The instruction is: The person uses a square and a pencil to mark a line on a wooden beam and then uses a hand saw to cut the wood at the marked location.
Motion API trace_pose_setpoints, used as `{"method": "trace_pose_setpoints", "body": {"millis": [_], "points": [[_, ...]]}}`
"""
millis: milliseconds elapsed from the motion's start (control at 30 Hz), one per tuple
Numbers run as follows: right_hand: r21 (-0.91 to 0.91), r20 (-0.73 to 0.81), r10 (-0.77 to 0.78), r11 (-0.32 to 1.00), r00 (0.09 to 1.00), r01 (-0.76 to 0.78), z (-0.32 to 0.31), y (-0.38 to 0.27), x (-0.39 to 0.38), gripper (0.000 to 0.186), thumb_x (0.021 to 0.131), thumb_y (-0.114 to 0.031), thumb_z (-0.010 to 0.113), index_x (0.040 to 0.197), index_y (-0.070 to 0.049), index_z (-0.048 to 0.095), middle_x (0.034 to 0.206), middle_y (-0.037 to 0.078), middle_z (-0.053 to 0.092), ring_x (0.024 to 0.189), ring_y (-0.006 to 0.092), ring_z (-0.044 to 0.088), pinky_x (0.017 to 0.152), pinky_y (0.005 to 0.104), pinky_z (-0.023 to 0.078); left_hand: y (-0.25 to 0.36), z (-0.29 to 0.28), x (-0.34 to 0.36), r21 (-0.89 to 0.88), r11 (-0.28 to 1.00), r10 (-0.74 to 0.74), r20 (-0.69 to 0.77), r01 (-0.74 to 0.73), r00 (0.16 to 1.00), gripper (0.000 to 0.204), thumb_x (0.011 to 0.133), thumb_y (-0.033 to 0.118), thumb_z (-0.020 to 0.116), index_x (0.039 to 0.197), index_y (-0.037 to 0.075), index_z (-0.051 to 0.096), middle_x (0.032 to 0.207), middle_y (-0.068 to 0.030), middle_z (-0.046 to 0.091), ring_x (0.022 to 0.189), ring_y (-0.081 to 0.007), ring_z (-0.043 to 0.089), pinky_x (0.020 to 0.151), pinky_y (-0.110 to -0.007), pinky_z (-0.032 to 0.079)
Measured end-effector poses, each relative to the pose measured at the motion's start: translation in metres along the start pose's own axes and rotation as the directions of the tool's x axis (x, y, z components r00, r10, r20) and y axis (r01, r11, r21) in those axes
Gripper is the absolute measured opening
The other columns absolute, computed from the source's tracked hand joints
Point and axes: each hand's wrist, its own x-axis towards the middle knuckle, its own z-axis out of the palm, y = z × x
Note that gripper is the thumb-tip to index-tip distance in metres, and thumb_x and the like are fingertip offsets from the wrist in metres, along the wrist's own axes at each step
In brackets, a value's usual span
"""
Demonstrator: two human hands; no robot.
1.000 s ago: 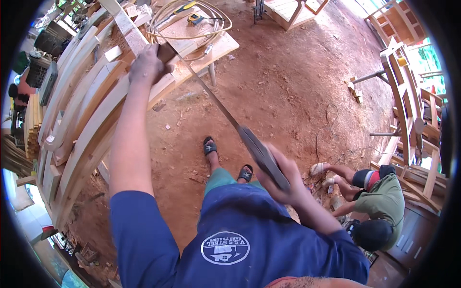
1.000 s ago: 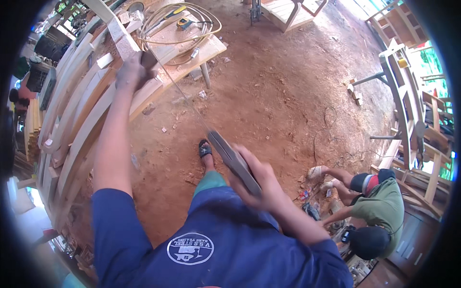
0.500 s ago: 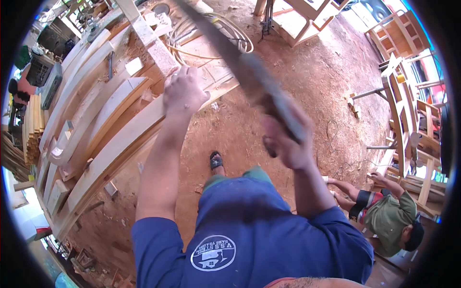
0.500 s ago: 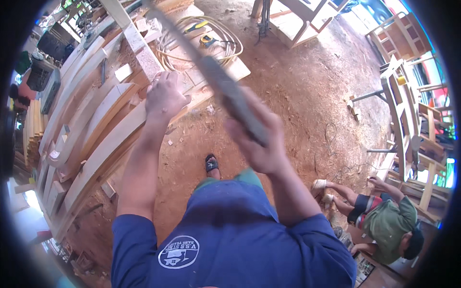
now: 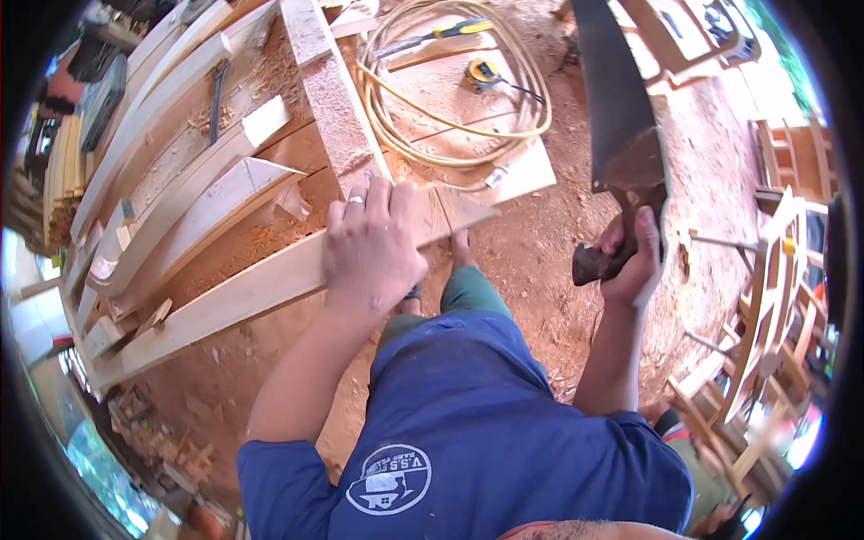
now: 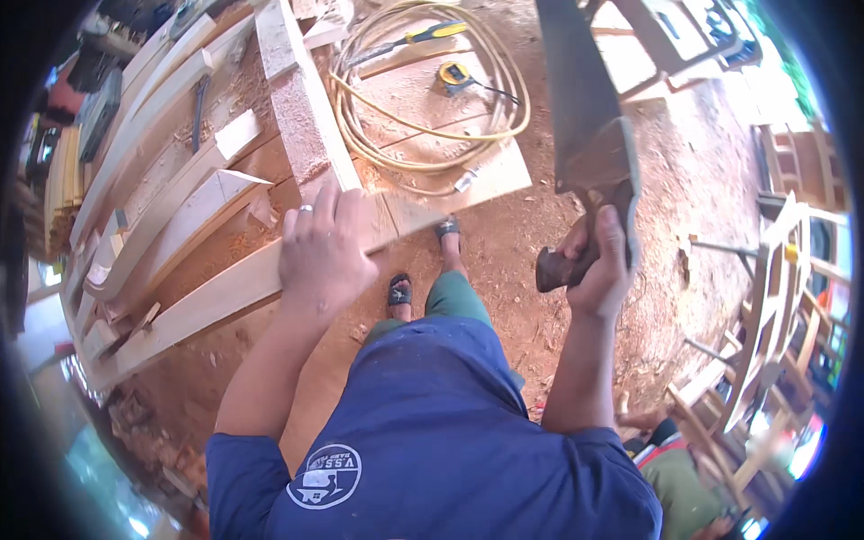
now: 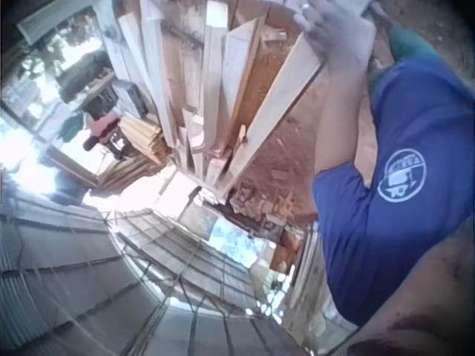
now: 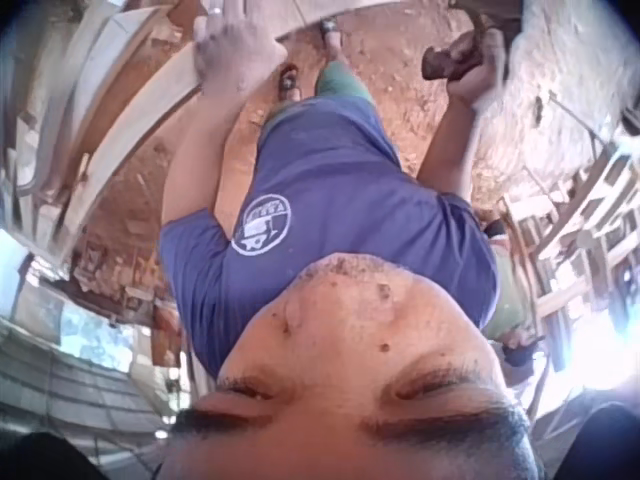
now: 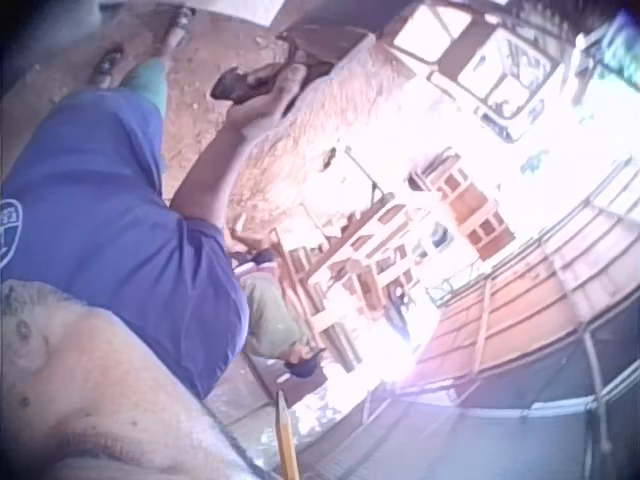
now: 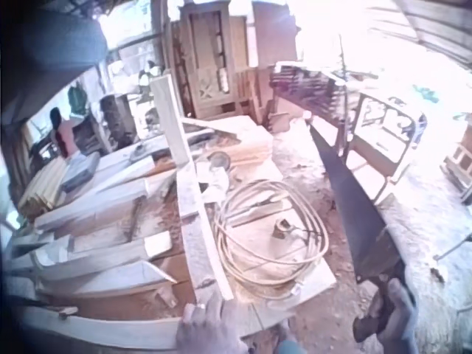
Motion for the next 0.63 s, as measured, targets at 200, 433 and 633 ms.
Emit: {"method": "trace_pose_setpoints", "body": {"millis": [200,433,633], "points": [[0.071,0.212,-0.005,0.997,0.977,-0.01,0.067,-0.002,0.155,0.044,0.113,-0.044,0.058,0.12,-0.001,0.064,0.074,0.005,0.054,0.065,0.0178,0.053,0.067,0.039,0.051,-0.004,0.001,-0.006,-0.07,0.997,-0.042,-0.007,0.042,0.999,0.072,0.075,0.051,0.095,0.13,0.012,0.069,0.122,-0.0093,0.067,0.105,-0.0311,0.068,0.089,-0.046,0.049],[0.266,0.485,0.02,0.949,0.874,-0.169,0.134,0.02,0.263,0.056,0.104,-0.047,0.058,0.136,-0.002,0.063,0.084,0.002,0.045,0.079,0.0169,0.045,0.085,0.0398,0.042,-0.002,0.002,-0.001,-0.087,0.995,-0.043,0.006,0.044,0.999,0.062,0.078,0.047,0.093,0.127,0.015,0.073,0.11,-0.0025,0.07,0.095,-0.0251,0.069,0.084,-0.044,0.049],[0.337,0.698,0.056,0.854,0.714,-0.396,0.174,0.05,0.298,0.061,0.1,-0.048,0.059,0.139,-0.002,0.063,0.084,0.002,0.043,0.08,0.0173,0.043,0.087,0.0421,0.04,-0.002,0.007,-0.001,-0.118,0.989,-0.09,-0.034,0.086,0.995,0.077,0.058,0.023,0.083,0.134,0.02,0.074,0.116,0.0038,0.071,0.101,-0.0181,0.069,0.086,-0.041,0.049]]}}
